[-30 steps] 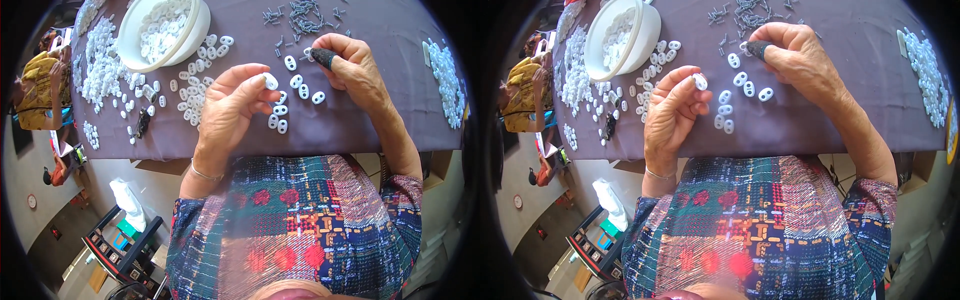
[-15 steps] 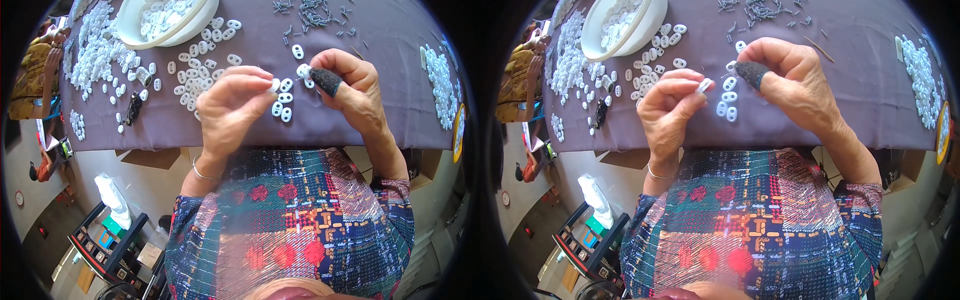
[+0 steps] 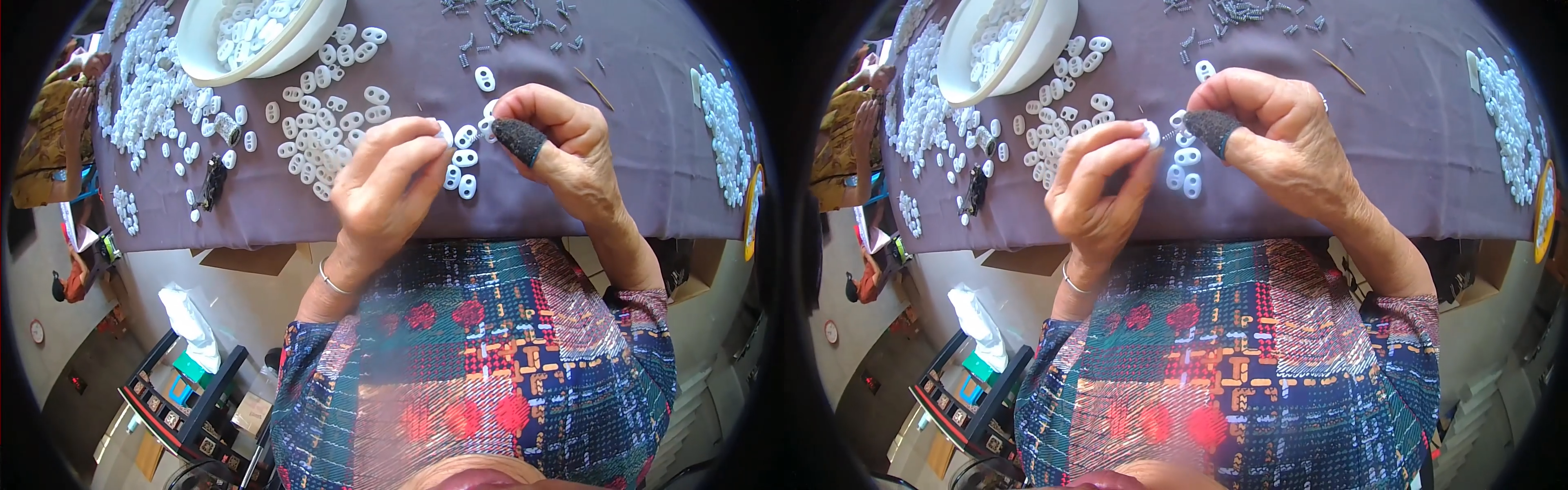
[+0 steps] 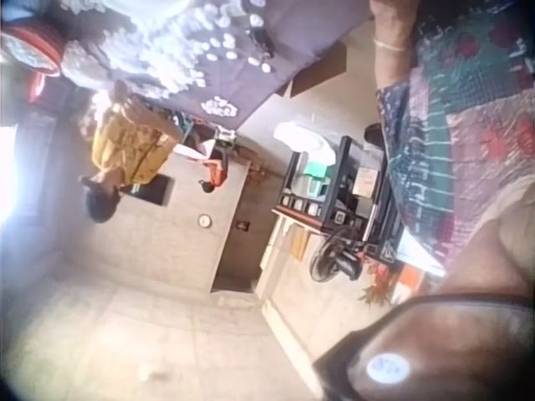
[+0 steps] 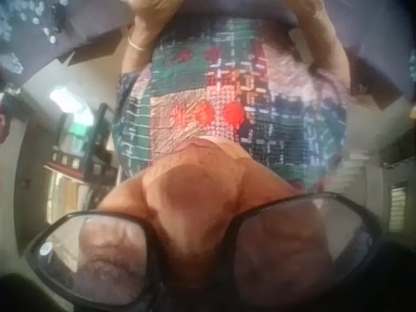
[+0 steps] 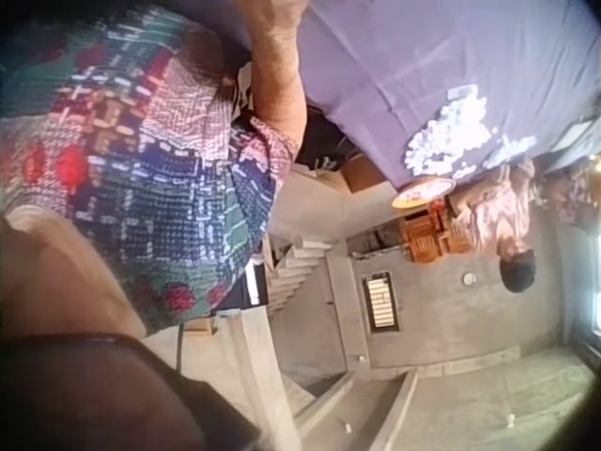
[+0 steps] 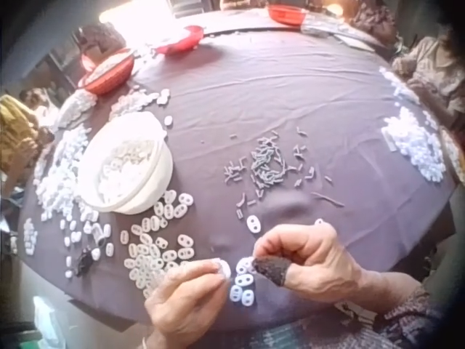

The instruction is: The person assembles plastic cord locks by inserting metal springs into plastic toggle pieces and pressing the components together by hand.

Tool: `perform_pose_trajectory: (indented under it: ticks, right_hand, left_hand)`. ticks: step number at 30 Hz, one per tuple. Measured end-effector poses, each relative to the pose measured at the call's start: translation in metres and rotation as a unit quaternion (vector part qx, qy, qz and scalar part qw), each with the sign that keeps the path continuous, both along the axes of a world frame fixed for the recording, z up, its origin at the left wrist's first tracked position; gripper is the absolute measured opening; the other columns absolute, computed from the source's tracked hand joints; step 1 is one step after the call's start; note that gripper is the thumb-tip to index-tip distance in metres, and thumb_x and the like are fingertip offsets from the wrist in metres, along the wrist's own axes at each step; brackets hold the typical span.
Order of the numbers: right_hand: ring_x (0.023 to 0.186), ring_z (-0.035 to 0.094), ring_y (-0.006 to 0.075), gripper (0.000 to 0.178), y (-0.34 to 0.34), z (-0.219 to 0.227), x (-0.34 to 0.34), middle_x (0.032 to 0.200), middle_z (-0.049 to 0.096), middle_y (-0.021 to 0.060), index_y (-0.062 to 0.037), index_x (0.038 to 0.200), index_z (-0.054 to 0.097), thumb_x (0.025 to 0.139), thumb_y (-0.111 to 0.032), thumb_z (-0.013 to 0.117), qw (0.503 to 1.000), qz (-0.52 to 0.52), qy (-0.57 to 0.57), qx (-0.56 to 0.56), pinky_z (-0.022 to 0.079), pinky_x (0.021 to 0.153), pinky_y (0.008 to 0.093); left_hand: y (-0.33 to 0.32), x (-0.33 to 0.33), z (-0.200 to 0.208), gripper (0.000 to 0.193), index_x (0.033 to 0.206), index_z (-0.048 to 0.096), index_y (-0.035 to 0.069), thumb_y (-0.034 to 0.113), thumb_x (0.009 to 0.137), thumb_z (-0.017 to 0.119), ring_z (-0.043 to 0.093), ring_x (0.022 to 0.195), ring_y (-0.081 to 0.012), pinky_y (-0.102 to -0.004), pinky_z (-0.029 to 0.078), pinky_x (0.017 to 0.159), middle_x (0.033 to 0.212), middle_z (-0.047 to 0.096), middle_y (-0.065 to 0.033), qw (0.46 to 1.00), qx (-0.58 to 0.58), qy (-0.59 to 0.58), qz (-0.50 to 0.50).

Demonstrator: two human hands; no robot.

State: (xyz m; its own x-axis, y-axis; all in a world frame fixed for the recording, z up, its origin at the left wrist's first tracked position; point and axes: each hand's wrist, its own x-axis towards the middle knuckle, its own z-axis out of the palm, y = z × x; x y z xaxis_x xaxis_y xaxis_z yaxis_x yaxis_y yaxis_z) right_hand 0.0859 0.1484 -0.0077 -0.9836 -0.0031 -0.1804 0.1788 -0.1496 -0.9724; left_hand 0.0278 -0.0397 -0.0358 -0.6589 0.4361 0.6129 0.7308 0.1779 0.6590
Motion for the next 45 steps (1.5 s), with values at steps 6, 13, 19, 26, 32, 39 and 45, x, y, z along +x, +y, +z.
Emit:
perform_pose_trajectory:
  ticks: [6,13,19,26,32,39,45]
  right_hand:
    - [0.077,0.053,0.0035,0.014,0.002,-0.004,0.001,0.083,0.059,-0.0012,0.0024,0.094,0.059,0.081,0.0,0.055,0.999,-0.021,0.009,0.027,0.045,0.066,0.0185]
    - [0.074,0.052,0.0025,0.014,0.004,-0.009,0.005,0.082,0.059,-0.0014,0.0021,0.094,0.059,0.081,0.0,0.054,0.999,-0.035,0.014,-0.011,0.044,0.063,0.0177]
    - [0.077,0.053,0.0033,0.014,0.002,-0.007,0.007,0.084,0.059,-0.0005,0.0026,0.095,0.058,0.081,0.0,0.055,0.999,-0.031,0.035,-0.001,0.045,0.067,0.0181]
    - [0.08,0.055,0.0059,0.017,-0.003,-0.005,0.008,0.084,0.059,0.0009,0.0042,0.095,0.057,0.078,0.003,0.052,0.999,-0.031,0.021,0.02,0.046,0.072,0.02]
    - [0.063,0.046,0.0005,0.01,-0.016,0.001,0.015,0.075,0.054,-0.0034,0.0022,0.093,0.057,0.084,-0.002,0.056,0.995,-0.066,0.056,0.057,0.036,0.054,0.0145]
    - [0.068,0.047,0.0008,0.011,-0.021,0.006,0.018,0.078,0.055,-0.0024,0.0032,0.093,0.057,0.083,0.002,0.054,0.991,-0.07,0.047,0.105,0.037,0.058,0.0147]
    - [0.077,0.051,0.0036,0.013,-0.023,0.007,0.018,0.084,0.057,-0.0004,0.004,0.094,0.057,0.082,0.003,0.054,0.992,-0.062,0.049,0.101,0.041,0.068,0.0165]
  left_hand:
    - [-0.005,-0.002,-0.009,0.019,0.079,0.061,0.002,-0.005,0.063,0.068,0.06,0.082,-0.0251,-0.0328,0.051,0.068,0.087,0.061,-0.0092,0.989,-0.129,0.054,-0.042]
    - [-0.009,0.001,0.009,0.023,0.08,0.065,0.007,0.013,0.061,0.078,0.052,0.083,-0.0235,-0.0339,0.04,0.074,0.085,0.06,-0.0054,0.968,-0.228,0.036,0.1]
    - [0.002,-0.006,0.011,0.022,0.082,0.065,0.008,0.013,0.064,0.076,0.051,0.084,-0.0246,-0.034,0.041,0.073,0.085,0.059,-0.0049,0.962,-0.268,0.005,0.051]
    - [-0.002,0.0,0.013,0.017,0.089,0.063,0.003,0.004,0.074,0.07,0.059,0.067,-0.0143,-0.0227,0.045,0.055,0.079,0.062,-0.0052,0.97,-0.105,-0.218,0.031]
    - [-0.003,0.0,0.031,0.016,0.092,0.061,-0.001,0.006,0.079,0.066,0.065,0.073,-0.016,-0.0209,0.048,0.056,0.084,0.064,-0.0089,0.835,0.086,-0.544,-0.011]
    - [-0.001,0.007,0.023,0.015,0.093,0.059,0.0,0.009,0.081,0.064,0.066,0.075,-0.018,-0.0222,0.047,0.054,0.084,0.064,-0.0087,0.715,0.187,-0.67,-0.072]
    - [-0.004,0.011,0.024,0.015,0.093,0.059,0.0,0.008,0.081,0.064,0.066,0.075,-0.0183,-0.0224,0.047,0.054,0.086,0.064,-0.0094,0.72,0.189,-0.664,-0.069]
